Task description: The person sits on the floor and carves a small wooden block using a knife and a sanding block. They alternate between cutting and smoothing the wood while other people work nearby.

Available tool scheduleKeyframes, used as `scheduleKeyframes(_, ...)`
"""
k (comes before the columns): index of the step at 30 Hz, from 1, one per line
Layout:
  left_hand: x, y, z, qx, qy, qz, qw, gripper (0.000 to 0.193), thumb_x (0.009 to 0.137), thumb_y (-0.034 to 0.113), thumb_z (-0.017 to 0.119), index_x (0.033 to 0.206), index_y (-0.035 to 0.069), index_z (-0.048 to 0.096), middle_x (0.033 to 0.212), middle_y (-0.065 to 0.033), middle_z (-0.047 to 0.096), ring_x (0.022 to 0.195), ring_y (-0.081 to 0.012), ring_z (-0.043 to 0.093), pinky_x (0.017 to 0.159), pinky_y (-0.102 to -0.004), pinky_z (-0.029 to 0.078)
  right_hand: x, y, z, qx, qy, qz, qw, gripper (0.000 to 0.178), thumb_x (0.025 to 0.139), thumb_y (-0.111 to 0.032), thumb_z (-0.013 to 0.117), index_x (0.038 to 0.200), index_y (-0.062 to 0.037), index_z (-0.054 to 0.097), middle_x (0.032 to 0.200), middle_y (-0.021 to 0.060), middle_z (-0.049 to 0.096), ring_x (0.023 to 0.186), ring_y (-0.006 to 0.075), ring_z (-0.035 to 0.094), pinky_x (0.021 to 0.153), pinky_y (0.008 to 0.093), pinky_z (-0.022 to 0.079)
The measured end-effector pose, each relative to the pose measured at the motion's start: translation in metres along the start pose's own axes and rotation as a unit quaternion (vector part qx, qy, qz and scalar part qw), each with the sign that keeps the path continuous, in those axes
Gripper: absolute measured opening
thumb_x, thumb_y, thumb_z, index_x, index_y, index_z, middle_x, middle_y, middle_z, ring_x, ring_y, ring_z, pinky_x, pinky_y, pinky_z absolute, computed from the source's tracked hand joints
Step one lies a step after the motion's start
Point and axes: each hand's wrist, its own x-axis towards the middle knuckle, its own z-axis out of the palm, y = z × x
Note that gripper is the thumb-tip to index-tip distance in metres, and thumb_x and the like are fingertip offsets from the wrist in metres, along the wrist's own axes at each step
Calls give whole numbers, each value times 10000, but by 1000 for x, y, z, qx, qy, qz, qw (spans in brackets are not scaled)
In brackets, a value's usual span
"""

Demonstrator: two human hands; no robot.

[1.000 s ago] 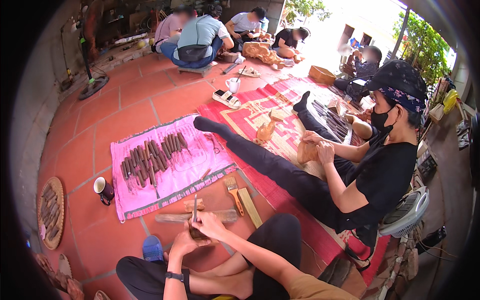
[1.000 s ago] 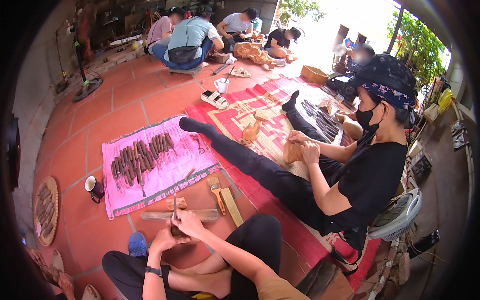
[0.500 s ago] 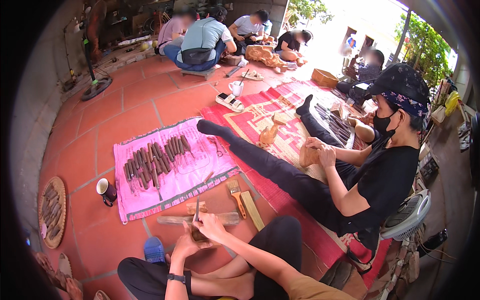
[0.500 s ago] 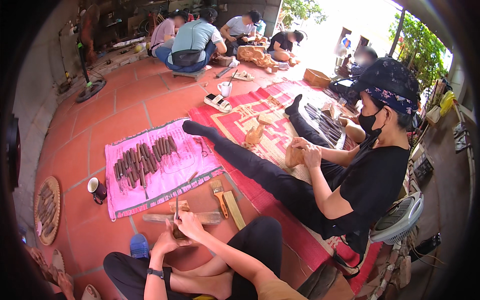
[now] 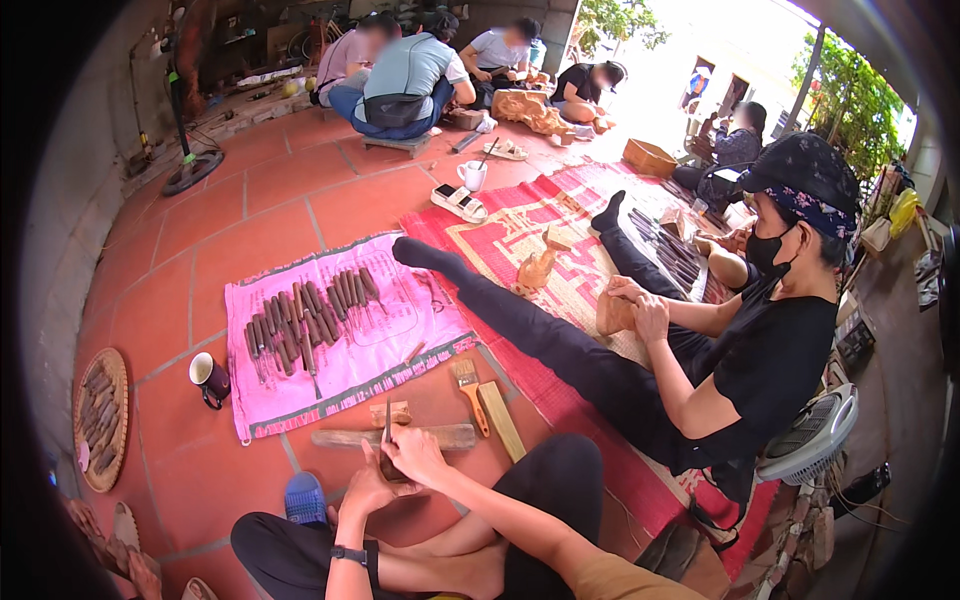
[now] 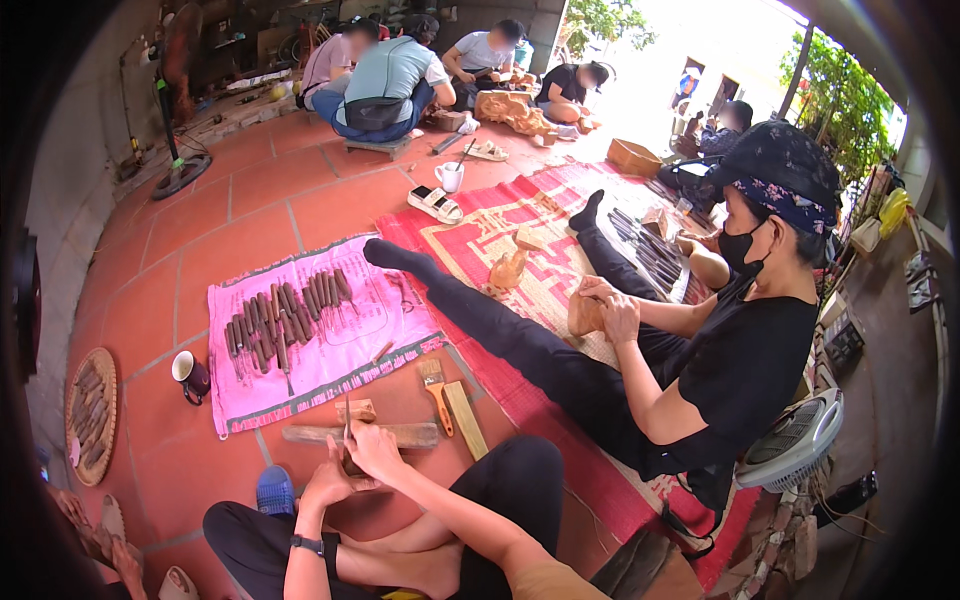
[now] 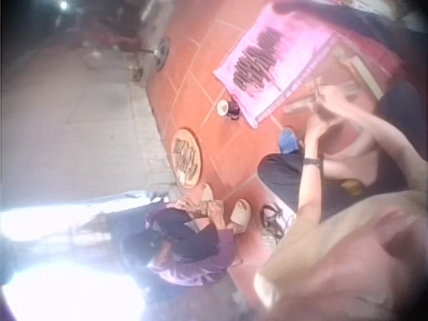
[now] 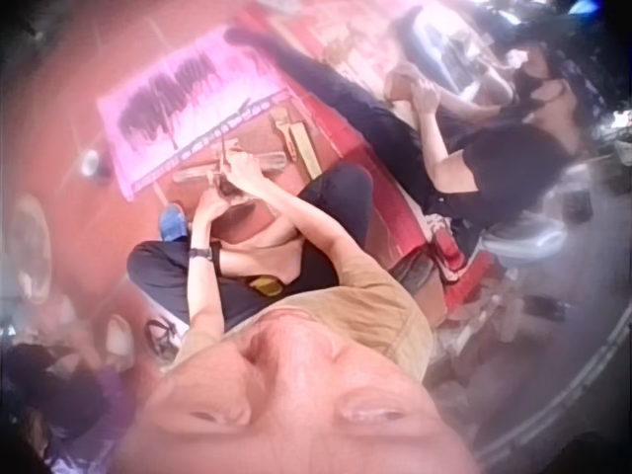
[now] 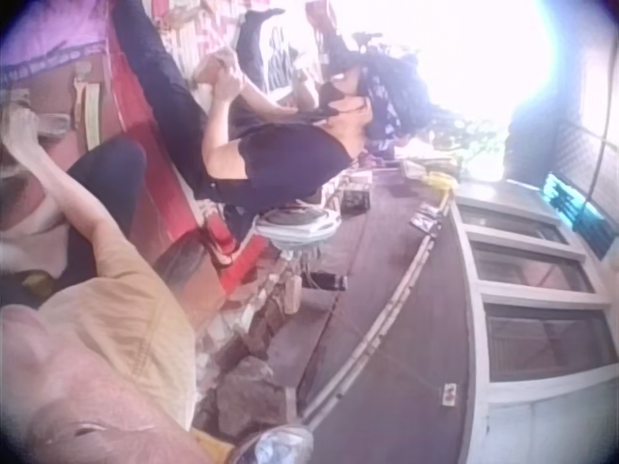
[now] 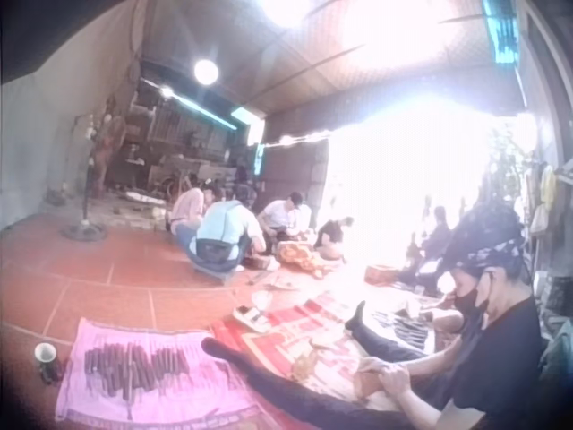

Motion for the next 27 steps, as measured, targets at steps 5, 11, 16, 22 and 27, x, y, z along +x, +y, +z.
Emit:
scheduleKeyframes(5,3,2,-1,15,-12,4,1000,1540,554,704,823,1481,-145,-68,1176,-291,643,1108,-410,634,906,-418,526,-7,-8,3,-19,-21,13,1000,148,858,-186,652,916,-53,624,808,209,682,775,409,673,673,522,513)
scheduleKeyframes(11,-5,12,-8,0,-2,-8,1000,1503,550,705,819,1487,-149,14,1238,-287,615,1146,-407,614,933,-408,516,3,-2,3,-25,13,1,1000,129,867,-175,637,929,-67,604,818,208,679,799,415,666,694,520,514)
scheduleKeyframes(16,8,-5,-1,24,-12,43,999,1485,546,669,845,1478,-165,45,1248,-279,613,1154,-375,618,936,-397,515,-5,-6,4,-45,-18,-19,999,136,861,-174,633,940,-67,607,814,211,680,786,427,669,695,540,517)
scheduleKeyframes(22,-1,8,-3,-13,0,0,1000,1489,543,660,849,1467,-183,41,1193,-278,640,1138,-379,627,926,-394,519,6,3,4,-11,18,-3,1000,126,855,-167,642,904,-54,616,816,198,684,803,418,673,699,524,526)
scheduleKeyframes(27,0,-1,-3,-13,-5,-2,1000,1498,539,658,852,1464,-190,35,1199,-272,641,1145,-383,623,937,-389,513,-4,-2,9,-53,-23,1,998,155,852,-193,638,908,-49,623,795,200,686,773,421,669,712,533,522)
